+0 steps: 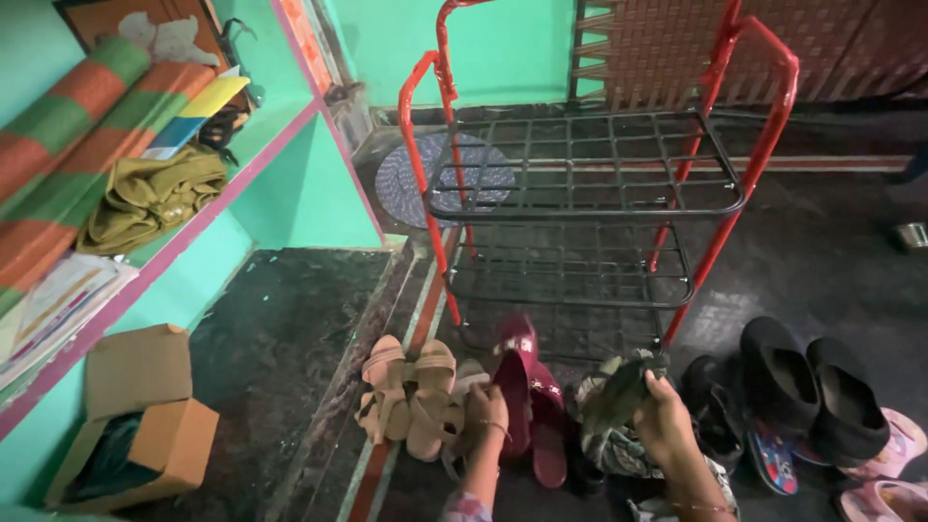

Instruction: The person removes shoes from a red metal shoe rack and wipes them with a cloth. They handle multiple pairs of shoes, including sandals and slip-ons, and place them on the floor after cleaning.

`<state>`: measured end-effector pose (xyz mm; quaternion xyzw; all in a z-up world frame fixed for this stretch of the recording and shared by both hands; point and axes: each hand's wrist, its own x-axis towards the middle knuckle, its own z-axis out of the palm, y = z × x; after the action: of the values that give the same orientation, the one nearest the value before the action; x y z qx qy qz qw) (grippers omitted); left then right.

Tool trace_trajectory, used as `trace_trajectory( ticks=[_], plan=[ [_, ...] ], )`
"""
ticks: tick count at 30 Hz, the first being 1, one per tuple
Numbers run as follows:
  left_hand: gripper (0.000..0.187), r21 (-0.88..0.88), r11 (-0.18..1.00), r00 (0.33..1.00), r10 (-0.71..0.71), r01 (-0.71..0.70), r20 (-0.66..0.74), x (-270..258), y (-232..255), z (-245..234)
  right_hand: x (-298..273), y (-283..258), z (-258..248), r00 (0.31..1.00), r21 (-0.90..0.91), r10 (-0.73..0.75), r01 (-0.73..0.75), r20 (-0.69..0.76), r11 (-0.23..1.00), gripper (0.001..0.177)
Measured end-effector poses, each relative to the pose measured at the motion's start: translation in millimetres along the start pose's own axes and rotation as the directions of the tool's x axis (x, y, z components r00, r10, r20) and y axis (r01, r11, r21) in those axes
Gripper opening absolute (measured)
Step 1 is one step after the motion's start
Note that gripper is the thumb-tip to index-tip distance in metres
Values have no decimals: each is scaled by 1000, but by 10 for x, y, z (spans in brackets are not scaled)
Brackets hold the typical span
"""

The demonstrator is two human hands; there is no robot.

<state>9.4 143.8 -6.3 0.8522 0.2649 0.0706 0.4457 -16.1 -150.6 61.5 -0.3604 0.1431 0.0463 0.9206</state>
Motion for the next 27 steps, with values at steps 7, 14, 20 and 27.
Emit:
trace_trajectory(
  ticks=[7, 14, 20, 27],
  plan=[
    [30, -795, 220, 734, 308, 564, 606, -116, 294, 66, -71, -113, -34, 985, 68, -84, 74, 148, 995, 26],
    [56, -738, 218, 636, 391, 639, 666, -754, 800, -349, -417, -374, 152, 976, 381, -131, 56, 174, 923, 27],
    [88, -691, 257, 596, 360, 676, 717, -842, 1330, -615, -414, -336, 63, 955, 266, -225, 170, 195, 949, 22],
    [86, -801, 343, 709, 378, 490, 595, -779, 1581, -403, -1056, -422, 870, 784, -601, -353, 619, 511, 506, 61]
  ],
)
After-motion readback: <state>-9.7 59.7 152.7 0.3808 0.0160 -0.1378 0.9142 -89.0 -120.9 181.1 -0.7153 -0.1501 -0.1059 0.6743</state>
